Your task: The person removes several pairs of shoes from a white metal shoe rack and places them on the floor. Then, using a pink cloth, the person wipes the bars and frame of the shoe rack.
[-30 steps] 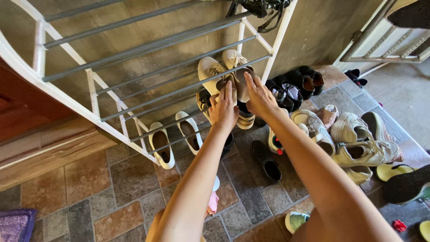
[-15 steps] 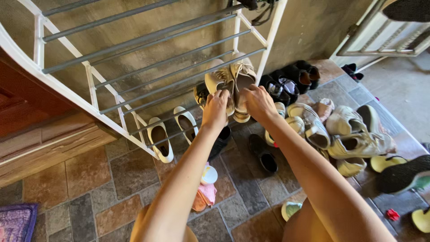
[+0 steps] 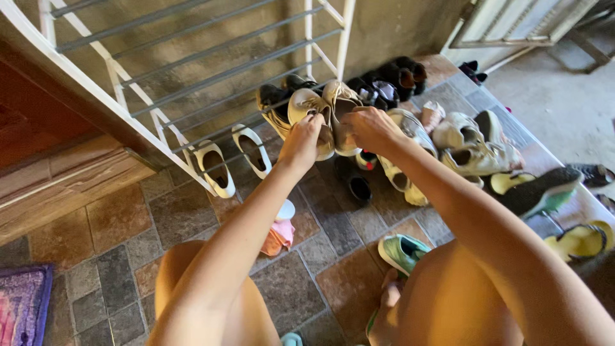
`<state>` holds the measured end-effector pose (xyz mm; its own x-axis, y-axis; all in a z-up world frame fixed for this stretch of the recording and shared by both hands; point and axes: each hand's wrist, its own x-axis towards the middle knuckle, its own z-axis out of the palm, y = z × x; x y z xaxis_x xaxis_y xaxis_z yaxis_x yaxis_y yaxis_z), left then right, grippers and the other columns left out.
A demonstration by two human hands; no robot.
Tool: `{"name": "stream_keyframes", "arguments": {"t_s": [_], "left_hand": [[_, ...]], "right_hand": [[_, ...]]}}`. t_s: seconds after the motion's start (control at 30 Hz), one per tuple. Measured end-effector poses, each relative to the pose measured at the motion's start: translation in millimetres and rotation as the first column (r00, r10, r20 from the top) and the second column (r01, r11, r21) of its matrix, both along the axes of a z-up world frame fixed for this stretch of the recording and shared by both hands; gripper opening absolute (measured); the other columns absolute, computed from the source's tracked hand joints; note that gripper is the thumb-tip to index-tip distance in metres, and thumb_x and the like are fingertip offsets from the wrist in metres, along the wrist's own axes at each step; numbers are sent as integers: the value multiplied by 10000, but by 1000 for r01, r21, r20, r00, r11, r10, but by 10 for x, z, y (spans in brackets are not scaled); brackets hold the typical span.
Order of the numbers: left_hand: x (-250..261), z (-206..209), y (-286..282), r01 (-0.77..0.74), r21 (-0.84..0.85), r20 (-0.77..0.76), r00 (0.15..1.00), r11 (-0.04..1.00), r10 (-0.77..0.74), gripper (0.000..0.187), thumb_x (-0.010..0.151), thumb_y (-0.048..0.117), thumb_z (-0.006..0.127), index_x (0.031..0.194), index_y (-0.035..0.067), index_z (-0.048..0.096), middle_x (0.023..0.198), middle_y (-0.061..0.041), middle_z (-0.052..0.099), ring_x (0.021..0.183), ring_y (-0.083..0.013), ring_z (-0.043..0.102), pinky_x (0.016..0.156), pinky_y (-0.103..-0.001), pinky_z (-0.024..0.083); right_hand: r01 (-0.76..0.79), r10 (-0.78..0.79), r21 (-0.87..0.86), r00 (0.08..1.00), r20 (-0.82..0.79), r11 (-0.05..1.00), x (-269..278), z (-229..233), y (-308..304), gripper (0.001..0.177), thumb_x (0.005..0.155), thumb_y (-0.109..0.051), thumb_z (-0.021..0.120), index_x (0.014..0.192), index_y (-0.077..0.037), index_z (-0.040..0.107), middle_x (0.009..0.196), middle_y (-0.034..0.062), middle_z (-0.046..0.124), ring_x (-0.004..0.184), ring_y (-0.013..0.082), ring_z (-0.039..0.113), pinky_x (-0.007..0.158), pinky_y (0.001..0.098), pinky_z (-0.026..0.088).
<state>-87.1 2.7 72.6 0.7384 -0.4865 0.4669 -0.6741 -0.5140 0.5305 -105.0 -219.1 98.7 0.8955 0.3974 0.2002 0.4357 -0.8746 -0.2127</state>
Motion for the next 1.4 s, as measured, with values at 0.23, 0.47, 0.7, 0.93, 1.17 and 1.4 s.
{"name": "stream_keyframes", "arguments": {"t_s": [0.23,0.47,0.7,0.93,1.17,1.4], "left_hand": [[-494,-534,-217,90,103,-162,984,991,-72,272,821,-97,560,1062,28,540,1068,-245,660,1006,-460,654,808,-526,536],[-861,-1693,-479,85,177,-220,974,980,-45,297,723,-60,635,992,29,545,984,-239,672,967,-463,655,770,-523,540],[-966,-2291,-565,-47,250,-288,950,967,120,497,796,-12,661,1242,-19,441,1215,-305,550,1079,-456,606,879,-523,533],[-664,-2546,-302,54,226,-236,972,973,1,1089,690,172,878,1470,-97,168,1408,-402,336,1304,-591,320,1050,-638,302],[-310,-2193,-142,-125,202,-174,972,971,161,922,705,81,782,1481,-49,302,1426,-334,379,1310,-518,413,1137,-525,358],[310,-2157,-201,-300,-20,-19,954,954,300,831,710,-100,670,1482,-42,367,1462,-276,406,1364,-474,435,1165,-508,381]], "right_hand": [[47,-64,-81,973,-222,996,-597,-498,-275,414,702,-205,817,1110,-187,749,965,111,756,881,327,731,744,450,587],[25,-116,-185,858,-500,982,-966,-1322,-332,273,798,-205,768,1068,-184,731,857,74,736,722,232,730,601,382,610],[60,-77,-56,917,-391,997,-864,-1725,-344,138,997,-209,634,1005,-107,727,1014,107,714,761,259,737,642,374,615],[54,-79,-69,887,-455,996,-683,-1695,-223,469,735,-79,692,1197,-20,637,1451,169,514,1074,358,679,851,444,584],[120,-134,-60,919,-370,991,-358,-1607,119,612,774,-148,721,1365,-144,562,1542,147,426,1136,388,638,899,478,554],[56,-36,162,991,-127,985,318,-1456,210,712,699,-104,761,1367,-33,526,1433,178,519,1250,393,598,978,453,537]]}}
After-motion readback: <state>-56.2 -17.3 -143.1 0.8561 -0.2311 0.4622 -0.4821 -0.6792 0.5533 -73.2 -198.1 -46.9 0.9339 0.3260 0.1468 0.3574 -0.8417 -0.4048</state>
